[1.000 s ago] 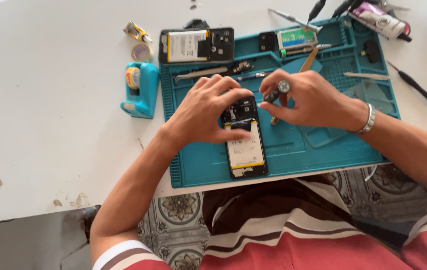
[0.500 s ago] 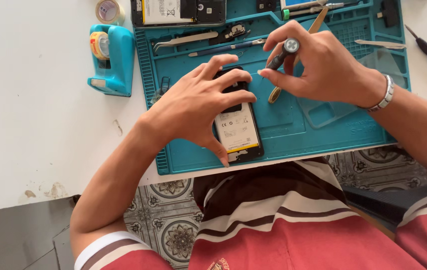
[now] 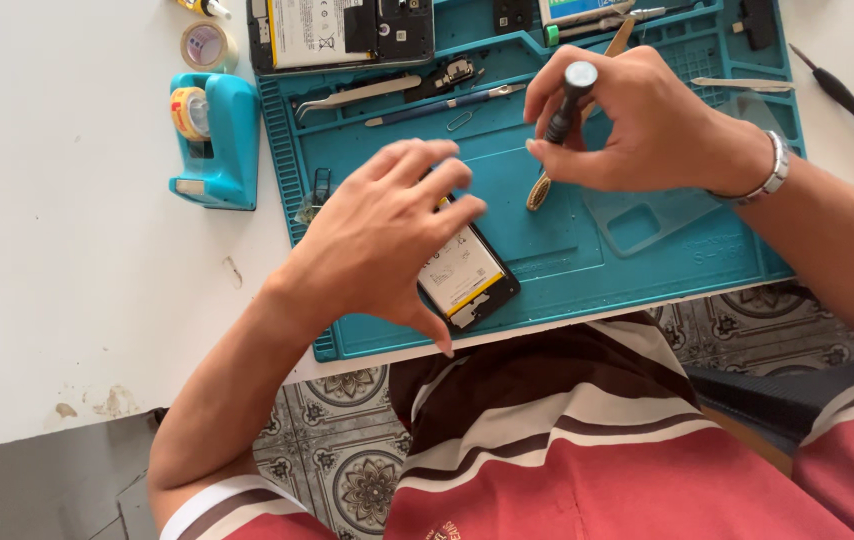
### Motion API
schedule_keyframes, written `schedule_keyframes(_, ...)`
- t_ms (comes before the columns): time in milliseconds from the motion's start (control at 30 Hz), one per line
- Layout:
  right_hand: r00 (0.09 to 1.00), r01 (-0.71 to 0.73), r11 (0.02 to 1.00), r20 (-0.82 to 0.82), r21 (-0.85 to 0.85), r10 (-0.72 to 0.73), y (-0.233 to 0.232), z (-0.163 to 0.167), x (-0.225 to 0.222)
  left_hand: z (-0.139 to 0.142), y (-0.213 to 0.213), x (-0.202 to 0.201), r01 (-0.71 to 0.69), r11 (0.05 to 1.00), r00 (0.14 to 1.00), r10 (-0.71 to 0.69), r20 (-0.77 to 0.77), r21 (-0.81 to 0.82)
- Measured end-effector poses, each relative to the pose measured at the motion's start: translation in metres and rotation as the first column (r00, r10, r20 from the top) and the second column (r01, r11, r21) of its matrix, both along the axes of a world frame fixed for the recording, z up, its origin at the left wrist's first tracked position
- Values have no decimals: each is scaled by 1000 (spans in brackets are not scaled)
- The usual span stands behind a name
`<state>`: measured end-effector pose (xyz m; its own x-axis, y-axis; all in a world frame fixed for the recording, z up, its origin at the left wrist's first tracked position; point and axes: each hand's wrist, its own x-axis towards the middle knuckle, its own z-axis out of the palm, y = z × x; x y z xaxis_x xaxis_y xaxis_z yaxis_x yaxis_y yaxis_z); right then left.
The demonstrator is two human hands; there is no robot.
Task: The person repairs a smartphone at a workbench. They brush the inside of the opened phone with a brush, pry at the phone body with a spudger, unscrew components with a screwdriver, remove and reposition the battery, and reassemble the phone while working over a teal repair mat.
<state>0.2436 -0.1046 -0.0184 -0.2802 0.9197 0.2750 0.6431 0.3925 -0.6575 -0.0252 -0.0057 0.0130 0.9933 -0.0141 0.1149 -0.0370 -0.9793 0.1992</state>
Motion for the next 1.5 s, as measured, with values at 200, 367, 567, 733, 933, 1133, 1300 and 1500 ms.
schedule_keyframes(200, 992, -118, 989, -54, -91, 113, -1, 6, -4, -9, 7, 5, 73, 989, 996, -79, -44, -132)
schedule_keyframes(367, 999, -51, 990, -17, -130, 49, -2, 9, -7, -11, 5, 5, 61, 997, 998, -60, 15, -54)
schedule_keyframes(567, 992, -108, 992, 58, -63, 112, 1, 6, -7, -19, -5, 6, -35, 999, 997, 33, 75, 16)
schedule_keyframes(733, 993, -88, 996, 76, -9, 89, 2, 2, -3, -37, -18, 13, -152, 981, 958, 116, 263, 118)
schedule_keyframes(933, 981, -65, 982, 192, 175, 30, 3, -1, -1, -45, -41, 21, -356, 928, 895, 303, 328, 113)
schedule_keyframes(1133, 993, 35, 984, 103, 176, -53, 4, -4, 1, -34, -27, 15, -205, 976, 944, 179, 276, 71)
schedule_keyframes(1300, 999, -12, 994, 53, 110, 6, 1, -2, 7, -35, -16, 13, -186, 982, 963, 185, 196, -13)
schedule_keyframes(1500, 998, -36, 997, 62, 63, 32, 3, -2, 4, -44, -16, 18, -226, 973, 943, 231, 240, -48)
